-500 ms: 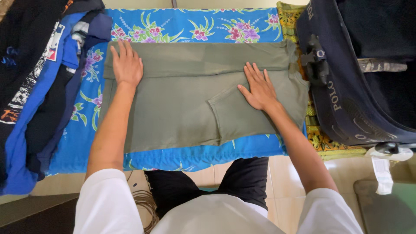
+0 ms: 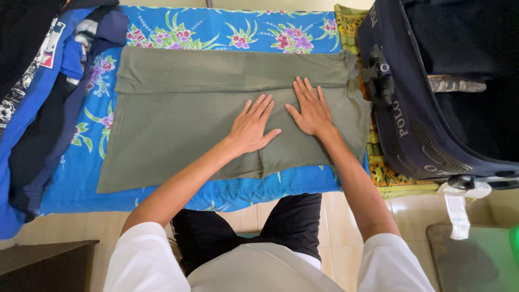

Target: The person folds a shirt by hand on a bed, smooths the fabric, and places the folded shirt into a suitcase.

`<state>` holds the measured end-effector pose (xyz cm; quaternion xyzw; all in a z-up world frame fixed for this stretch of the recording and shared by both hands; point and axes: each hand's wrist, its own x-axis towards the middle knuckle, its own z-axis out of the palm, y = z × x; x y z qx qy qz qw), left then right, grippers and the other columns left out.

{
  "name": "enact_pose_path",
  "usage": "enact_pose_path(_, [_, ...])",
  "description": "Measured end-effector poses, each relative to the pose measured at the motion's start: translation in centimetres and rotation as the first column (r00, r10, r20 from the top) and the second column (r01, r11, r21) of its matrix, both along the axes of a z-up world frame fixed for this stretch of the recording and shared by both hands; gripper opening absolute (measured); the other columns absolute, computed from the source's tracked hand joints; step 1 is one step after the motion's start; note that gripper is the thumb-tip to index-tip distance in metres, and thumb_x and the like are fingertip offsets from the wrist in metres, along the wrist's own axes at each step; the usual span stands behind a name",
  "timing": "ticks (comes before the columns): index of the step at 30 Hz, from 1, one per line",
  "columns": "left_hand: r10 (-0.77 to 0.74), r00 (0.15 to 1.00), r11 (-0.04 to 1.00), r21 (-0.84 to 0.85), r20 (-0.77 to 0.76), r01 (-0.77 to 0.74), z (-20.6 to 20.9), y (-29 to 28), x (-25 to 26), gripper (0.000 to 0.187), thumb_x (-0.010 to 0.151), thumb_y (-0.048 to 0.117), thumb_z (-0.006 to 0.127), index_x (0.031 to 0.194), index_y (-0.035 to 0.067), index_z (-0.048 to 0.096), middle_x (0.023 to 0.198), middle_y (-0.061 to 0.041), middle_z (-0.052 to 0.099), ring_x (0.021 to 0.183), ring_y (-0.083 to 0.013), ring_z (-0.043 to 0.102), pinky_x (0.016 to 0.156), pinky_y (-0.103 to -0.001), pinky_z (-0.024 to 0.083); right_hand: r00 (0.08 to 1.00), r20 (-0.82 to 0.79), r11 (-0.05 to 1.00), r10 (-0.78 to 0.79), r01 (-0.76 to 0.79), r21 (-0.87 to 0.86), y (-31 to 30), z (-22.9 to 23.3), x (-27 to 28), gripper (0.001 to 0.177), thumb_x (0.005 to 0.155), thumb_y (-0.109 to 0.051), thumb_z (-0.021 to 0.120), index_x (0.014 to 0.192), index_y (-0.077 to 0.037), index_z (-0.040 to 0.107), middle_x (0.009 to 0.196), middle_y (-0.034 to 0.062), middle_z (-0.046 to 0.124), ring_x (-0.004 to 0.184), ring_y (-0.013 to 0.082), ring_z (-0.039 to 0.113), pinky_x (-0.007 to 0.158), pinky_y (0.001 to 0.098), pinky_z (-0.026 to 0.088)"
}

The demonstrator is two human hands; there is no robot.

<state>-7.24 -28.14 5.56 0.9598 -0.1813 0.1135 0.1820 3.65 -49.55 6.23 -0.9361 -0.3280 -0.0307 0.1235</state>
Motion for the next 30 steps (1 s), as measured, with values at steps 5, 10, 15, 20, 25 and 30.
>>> enact_pose_path(5, [0.063,0.998,0.998,0.016,-0.012,-0.063,-0.5,2.2,-0.8,0.085,0.098,0.054,0.056,0.154,-0.007,0.035,0.165,-0.021,0.029,0.155,-0.035,0.022,0.124,-0.052,0.02,1.0,-0.019,1.0,0.002,-0.002,-0.003,0.0,0.0,0.0,0.077,0.103,-0.05,0.046,0.161,-0.003,0.028,0.17,0.0113,0.023,0.158,0.0274,0.015,0.127,0.0508,0.011])
enact_pose_path(10, [0.156,0.987,0.986,0.06,-0.026,-0.154,-0.5,5.6,-3.9,0.085,0.098,0.055,0.054,0.154,-0.006,0.035,0.166,-0.02,0.027,0.155,-0.0337,0.021,0.124,-0.052,0.019,1.0,-0.027,1.0,0.012,-0.011,0.015,-0.2,-0.2,0.2,0.077,0.102,-0.05,0.045,0.161,-0.003,0.027,0.171,0.0115,0.022,0.158,0.0275,0.014,0.126,0.051,0.01])
enact_pose_path(15, [0.341,0.94,0.938,0.074,-0.026,-0.338,-0.8,9.7,-8.2,0.082,0.099,0.056,0.053,0.158,0.001,0.036,0.167,-0.016,0.028,0.156,-0.0316,0.021,0.125,-0.053,0.018,0.999,-0.031,0.999,0.01,-0.009,0.031,-0.4,-0.6,0.3,0.079,0.102,-0.051,0.045,0.161,-0.003,0.027,0.171,0.0111,0.022,0.158,0.0278,0.014,0.126,0.0515,0.009])
enact_pose_path(20, [0.479,0.877,0.873,0.115,-0.026,-0.474,-1.0,13.9,-12.4,0.08,0.097,0.056,0.052,0.159,0.006,0.036,0.169,-0.012,0.027,0.157,-0.0302,0.02,0.125,-0.053,0.017,0.999,-0.029,0.999,0.022,-0.021,0.036,-0.5,-0.9,0.3,0.079,0.102,-0.051,0.044,0.161,-0.002,0.026,0.171,0.0116,0.021,0.158,0.0281,0.014,0.126,0.053,0.009])
enact_pose_path(25, [0.59,0.803,0.803,0.168,-0.084,-0.572,-0.5,17.2,-15.3,0.078,0.096,0.056,0.051,0.159,0.012,0.036,0.169,-0.008,0.025,0.156,-0.0296,0.018,0.124,-0.053,0.014,0.999,-0.037,1.0,0.015,-0.014,0.022,-0.5,-1.1,0.6,0.079,0.101,-0.052,0.044,0.16,-0.002,0.026,0.171,0.0109,0.02,0.158,0.0276,0.012,0.126,0.0537,0.008])
enact_pose_path(30, [0.643,0.758,0.766,0.12,-0.114,-0.632,-0.4,18.7,-16.8,0.078,0.097,0.056,0.051,0.16,0.012,0.035,0.17,-0.009,0.023,0.157,-0.0308,0.015,0.125,-0.053,0.012,0.999,-0.032,1.0,0.015,-0.014,0.02,-0.5,-1.3,0.7,0.08,0.102,-0.052,0.044,0.161,-0.002,0.026,0.171,0.0115,0.02,0.159,0.028,0.012,0.126,0.0544,0.008])
